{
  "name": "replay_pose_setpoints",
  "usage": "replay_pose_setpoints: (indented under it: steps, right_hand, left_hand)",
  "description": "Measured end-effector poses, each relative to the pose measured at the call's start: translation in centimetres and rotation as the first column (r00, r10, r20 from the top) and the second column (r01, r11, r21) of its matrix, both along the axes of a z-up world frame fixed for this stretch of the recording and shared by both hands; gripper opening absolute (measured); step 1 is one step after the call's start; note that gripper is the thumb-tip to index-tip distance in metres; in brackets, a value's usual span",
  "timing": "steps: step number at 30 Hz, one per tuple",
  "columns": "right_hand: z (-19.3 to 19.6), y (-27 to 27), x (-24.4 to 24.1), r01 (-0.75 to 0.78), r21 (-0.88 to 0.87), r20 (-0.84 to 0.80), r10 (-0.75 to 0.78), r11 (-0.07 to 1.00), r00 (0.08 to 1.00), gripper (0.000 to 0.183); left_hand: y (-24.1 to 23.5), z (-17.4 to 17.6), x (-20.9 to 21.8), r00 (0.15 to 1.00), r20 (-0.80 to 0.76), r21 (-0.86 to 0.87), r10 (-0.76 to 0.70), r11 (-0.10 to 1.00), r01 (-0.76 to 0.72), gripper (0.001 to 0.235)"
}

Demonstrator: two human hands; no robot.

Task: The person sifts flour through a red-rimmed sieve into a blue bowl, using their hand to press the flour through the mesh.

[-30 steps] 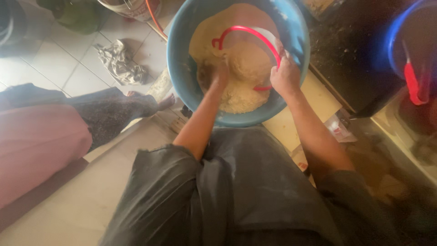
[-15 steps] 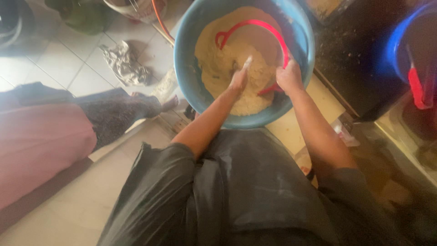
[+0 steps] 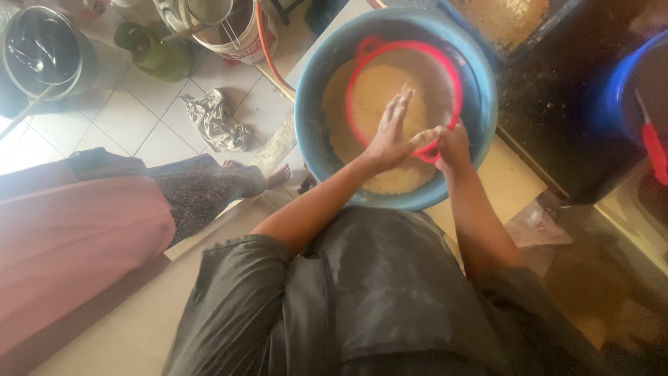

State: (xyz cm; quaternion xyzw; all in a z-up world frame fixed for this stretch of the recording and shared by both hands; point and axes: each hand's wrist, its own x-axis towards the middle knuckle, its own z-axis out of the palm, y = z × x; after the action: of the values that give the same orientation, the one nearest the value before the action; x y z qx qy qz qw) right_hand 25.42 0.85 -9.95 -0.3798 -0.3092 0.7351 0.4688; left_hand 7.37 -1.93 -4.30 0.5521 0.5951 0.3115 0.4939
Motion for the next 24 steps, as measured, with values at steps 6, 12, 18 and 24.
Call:
replay_pose_setpoints:
  steps: [6,12,18,24]
  right_hand:
    - [-0.3,0.3,0.6,0.039,-0.117,0.174,-0.018,0.992,0.985,0.047]
    - [-4.6,-0.6,-0.4,0.077,-0.045,0.048,-0.075,0.996,0.996,0.046]
    - [-7.5,-1.6,0.6,0.260,-0.118,0.141,-0.243,0.958,0.960,0.030]
    - [-4.4,-1.7,-1.8,0.250,-0.101,0.268,-0.216,0.963,0.939,0.028]
  left_hand:
    - [1.8,-2.5,0.6,0.997,0.026,0.039,-0.077,0.996,0.076,0.103]
    - [3.5,-4.0,0.4,0.966,-0.158,-0.041,-0.204,0.979,0.200,0.088]
    - [3.3,-2.3,-0.1,0.964,-0.124,0.024,-0.235,0.971,0.240,0.082]
    - [2.9,-2.9,0.2,0.925,-0.272,0.147,-0.264,0.939,0.311,0.073]
